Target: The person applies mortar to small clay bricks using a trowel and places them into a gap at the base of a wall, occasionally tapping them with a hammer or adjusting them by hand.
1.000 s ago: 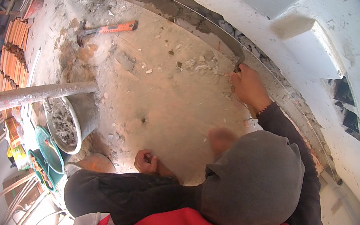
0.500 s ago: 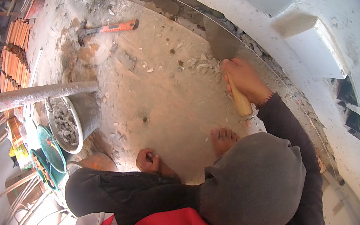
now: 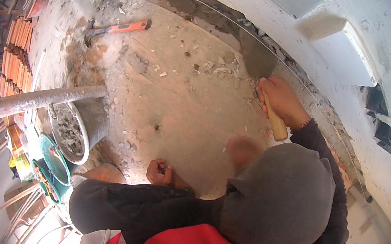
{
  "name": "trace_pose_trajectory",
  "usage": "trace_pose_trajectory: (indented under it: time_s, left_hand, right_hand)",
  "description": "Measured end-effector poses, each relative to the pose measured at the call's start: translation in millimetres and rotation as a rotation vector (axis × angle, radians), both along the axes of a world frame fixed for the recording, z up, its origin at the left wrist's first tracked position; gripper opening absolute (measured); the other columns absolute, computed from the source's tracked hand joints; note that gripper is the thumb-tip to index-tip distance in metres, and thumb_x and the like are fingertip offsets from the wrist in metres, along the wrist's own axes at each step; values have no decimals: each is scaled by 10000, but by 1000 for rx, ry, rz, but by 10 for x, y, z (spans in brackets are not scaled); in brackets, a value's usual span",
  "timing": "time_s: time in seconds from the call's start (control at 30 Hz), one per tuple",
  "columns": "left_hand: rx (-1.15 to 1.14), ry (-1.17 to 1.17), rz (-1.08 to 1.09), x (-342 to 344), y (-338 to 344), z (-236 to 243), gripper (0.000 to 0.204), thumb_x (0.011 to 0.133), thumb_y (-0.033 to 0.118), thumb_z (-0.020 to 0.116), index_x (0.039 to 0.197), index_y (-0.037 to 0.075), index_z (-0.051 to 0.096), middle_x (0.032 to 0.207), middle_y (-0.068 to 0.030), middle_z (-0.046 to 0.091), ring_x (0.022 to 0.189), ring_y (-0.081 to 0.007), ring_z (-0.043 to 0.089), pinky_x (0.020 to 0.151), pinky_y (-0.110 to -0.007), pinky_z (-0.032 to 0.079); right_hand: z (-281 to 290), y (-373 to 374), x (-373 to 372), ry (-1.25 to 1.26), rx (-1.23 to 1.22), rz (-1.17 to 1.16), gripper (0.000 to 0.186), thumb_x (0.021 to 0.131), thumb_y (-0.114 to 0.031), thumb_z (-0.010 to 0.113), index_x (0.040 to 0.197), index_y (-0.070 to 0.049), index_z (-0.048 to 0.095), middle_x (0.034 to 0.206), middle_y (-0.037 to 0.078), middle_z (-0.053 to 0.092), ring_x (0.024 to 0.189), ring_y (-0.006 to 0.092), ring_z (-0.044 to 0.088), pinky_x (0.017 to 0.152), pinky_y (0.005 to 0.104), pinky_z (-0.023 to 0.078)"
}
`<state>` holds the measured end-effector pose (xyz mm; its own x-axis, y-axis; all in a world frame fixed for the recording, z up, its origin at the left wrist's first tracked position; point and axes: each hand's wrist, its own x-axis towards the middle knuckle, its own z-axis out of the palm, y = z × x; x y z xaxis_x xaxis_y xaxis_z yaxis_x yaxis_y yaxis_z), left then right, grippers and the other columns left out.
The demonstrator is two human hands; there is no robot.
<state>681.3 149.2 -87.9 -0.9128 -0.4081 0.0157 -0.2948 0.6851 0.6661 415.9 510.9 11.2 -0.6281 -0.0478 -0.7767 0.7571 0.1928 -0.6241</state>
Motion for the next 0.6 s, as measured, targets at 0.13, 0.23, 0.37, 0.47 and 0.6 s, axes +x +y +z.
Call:
trace_pose_trajectory:
  time_s: [0.13, 0.23, 0.37, 0.47, 0.6]
  left_hand:
    - [-42, -22, 49, 43, 40, 13, 296, 535, 111, 703, 816, 86, 618, 637, -59, 497, 560, -235, 504, 530, -364, 414]
    - [11, -12, -22, 39, -28, -35, 290, 537, 109, 704, 815, 86, 623, 638, -57, 502, 560, -236, 506, 532, -366, 419]
    - [-10, -5, -24, 45, -41, -31, 289, 535, 108, 706, 812, 88, 628, 631, -52, 499, 558, -236, 506, 529, -366, 420]
    - [-23, -15, -8, 24, -4, -4, 281, 541, 106, 707, 811, 88, 629, 629, -52, 499, 557, -237, 507, 526, -368, 419]
    - [-7, -18, 0, -9, 48, 30, 274, 548, 103, 702, 811, 88, 627, 629, -55, 498, 557, -241, 507, 525, -372, 417]
  right_hand:
    - [218, -84, 51, 15, -1, 38, 279, 995, -324, 445, 930, -64, 521, 663, 3, 510, 448, 92, 481, 391, 260, 415]
    - [206, -139, -27, 63, -77, 89, 295, 998, -336, 452, 922, -61, 527, 662, 5, 513, 462, 95, 493, 398, 264, 424]
    - [65, -295, -368, 76, -240, 101, 314, 997, -351, 469, 892, -62, 535, 652, 3, 504, 487, 102, 512, 417, 269, 445]
    - [-73, -406, -603, 34, -231, 97, 322, 1007, -354, 464, 897, -60, 533, 641, 1, 504, 450, 94, 491, 386, 255, 425]
    - [-102, -459, -835, -42, -280, 90, 332, 1009, -356, 468, 893, -52, 532, 630, 4, 503, 427, 96, 479, 363, 254, 411]
